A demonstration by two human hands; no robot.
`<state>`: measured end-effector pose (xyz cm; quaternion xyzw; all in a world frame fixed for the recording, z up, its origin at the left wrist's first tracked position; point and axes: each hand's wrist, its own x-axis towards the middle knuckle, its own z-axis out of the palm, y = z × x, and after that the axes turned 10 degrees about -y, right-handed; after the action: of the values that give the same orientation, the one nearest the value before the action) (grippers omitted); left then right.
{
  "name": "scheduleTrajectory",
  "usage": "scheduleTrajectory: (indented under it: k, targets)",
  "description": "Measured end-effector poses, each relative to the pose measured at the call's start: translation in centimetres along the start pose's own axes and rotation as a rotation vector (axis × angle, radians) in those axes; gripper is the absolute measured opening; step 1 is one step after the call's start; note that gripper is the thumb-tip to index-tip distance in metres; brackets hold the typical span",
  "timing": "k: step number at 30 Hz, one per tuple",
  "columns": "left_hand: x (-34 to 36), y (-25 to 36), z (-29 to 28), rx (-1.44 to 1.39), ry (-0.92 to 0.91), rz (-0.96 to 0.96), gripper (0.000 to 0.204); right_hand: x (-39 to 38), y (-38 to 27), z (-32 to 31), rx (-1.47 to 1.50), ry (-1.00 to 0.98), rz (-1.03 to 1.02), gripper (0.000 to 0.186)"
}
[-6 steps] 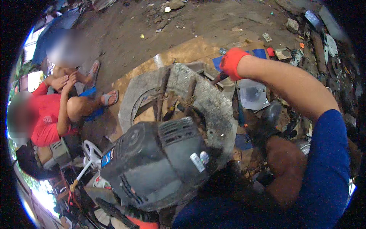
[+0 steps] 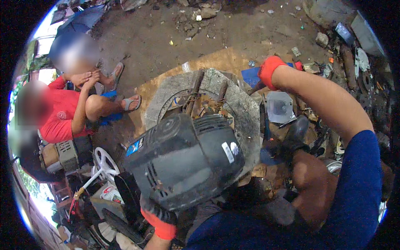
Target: The person sits on the ground and uses a hammer to strike a black plastic casing, then removes a small metal piece from the interior. They continue to hit the casing with the hammer and inspect the inside while another person stands nearby.
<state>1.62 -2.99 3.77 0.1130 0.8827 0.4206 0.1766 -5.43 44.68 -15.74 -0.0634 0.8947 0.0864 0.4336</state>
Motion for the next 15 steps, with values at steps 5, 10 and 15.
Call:
scheduleTrajectory:
  k: [5,10,15]
  targets:
    - [-0.8,-4.0,1.4,-0.172,0.304,-0.215,0.037,-7.6,1.7,1.9,0.477,-0.089,0.173,0.039]
    - [2.0,-4.2,1.9,-0.153,0.153,0.023,0.038,-15.4,-1.9,11.9,1.71,0.223,0.176,0.046]
    - [-1.3,-5.8,2.4,0.017,0.132,0.236,0.042,-32.0,-12.5,8.3,2.242,0.407,-0.008,0.023]
